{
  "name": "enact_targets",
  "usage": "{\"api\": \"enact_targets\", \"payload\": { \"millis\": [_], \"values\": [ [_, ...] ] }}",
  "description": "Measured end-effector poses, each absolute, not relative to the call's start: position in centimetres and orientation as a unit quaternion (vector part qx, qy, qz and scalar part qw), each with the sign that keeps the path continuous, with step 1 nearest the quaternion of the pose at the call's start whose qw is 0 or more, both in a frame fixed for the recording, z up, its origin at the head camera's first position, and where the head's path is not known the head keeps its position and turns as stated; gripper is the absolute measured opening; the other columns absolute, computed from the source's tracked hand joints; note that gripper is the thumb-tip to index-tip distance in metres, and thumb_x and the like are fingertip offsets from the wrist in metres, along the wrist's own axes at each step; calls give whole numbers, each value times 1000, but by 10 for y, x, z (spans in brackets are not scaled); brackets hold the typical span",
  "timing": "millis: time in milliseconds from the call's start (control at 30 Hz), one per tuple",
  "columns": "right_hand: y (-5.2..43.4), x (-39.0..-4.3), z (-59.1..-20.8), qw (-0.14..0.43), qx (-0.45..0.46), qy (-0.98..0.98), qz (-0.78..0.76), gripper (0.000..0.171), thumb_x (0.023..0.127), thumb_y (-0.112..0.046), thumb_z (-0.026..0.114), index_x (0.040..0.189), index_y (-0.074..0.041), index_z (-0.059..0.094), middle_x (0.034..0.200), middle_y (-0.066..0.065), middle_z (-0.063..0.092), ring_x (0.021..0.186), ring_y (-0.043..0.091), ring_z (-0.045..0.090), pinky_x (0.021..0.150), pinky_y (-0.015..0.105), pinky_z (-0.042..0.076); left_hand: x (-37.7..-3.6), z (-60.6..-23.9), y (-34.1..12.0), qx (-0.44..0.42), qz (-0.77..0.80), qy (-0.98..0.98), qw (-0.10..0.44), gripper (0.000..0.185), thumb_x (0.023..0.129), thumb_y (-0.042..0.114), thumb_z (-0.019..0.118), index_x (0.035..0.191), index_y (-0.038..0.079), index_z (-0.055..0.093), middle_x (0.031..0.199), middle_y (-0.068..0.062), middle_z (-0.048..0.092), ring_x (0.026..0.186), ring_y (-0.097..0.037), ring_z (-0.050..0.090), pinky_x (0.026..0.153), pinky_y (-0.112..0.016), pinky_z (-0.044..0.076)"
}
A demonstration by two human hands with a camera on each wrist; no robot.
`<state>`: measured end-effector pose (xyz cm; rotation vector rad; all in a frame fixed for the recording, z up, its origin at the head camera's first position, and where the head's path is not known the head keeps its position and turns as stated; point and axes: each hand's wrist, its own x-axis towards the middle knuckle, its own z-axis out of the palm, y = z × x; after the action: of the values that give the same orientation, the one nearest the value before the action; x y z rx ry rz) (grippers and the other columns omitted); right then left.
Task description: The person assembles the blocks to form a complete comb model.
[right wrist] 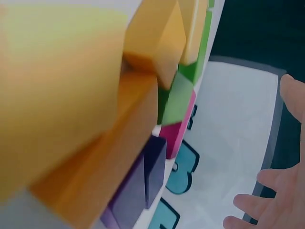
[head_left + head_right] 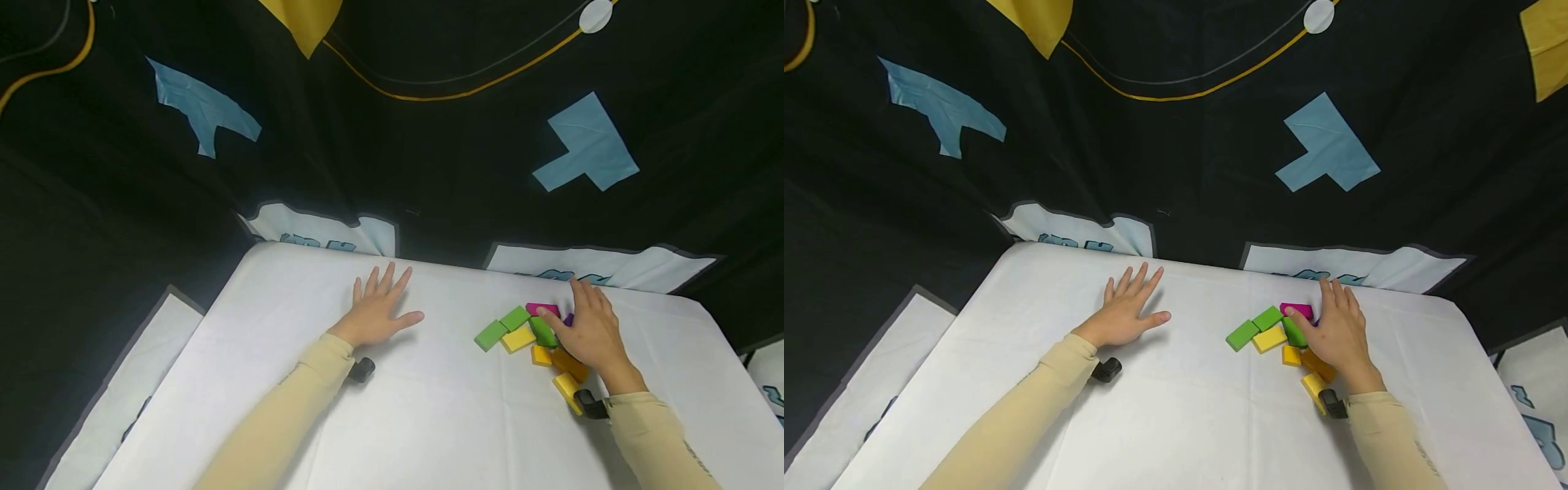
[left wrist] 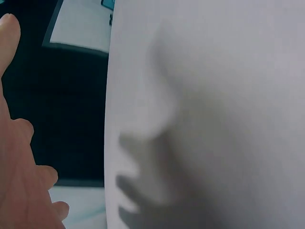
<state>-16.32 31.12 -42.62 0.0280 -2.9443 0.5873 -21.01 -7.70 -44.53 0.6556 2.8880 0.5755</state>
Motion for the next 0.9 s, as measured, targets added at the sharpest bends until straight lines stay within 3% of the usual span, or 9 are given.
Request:
{"api": "enact_targets", "payload": {
  "millis": [633, 900],
  "values": [
    [276, -169, -439, -2, -17, -977, 214, 75, 97, -39, 62, 149, 8, 36, 150, 34, 37, 138, 55, 23, 110, 72, 23, -196, -462, -20, 267, 221, 933, 103, 85, 97, 71, 36, 163, 27, 7, 169, -9, 2, 153, -40, 0, 121, -62, 1],
    [265, -174, -442, -4, -11, -978, 210, 65, 96, -36, 65, 140, 9, 50, 131, 29, 58, 129, 49, 38, 108, 67, 32, -191, -465, 2, 282, 234, 924, 111, 80, 100, 67, 36, 163, 25, 10, 169, -10, 6, 153, -39, 5, 122, -61, 6]
  ]
}}
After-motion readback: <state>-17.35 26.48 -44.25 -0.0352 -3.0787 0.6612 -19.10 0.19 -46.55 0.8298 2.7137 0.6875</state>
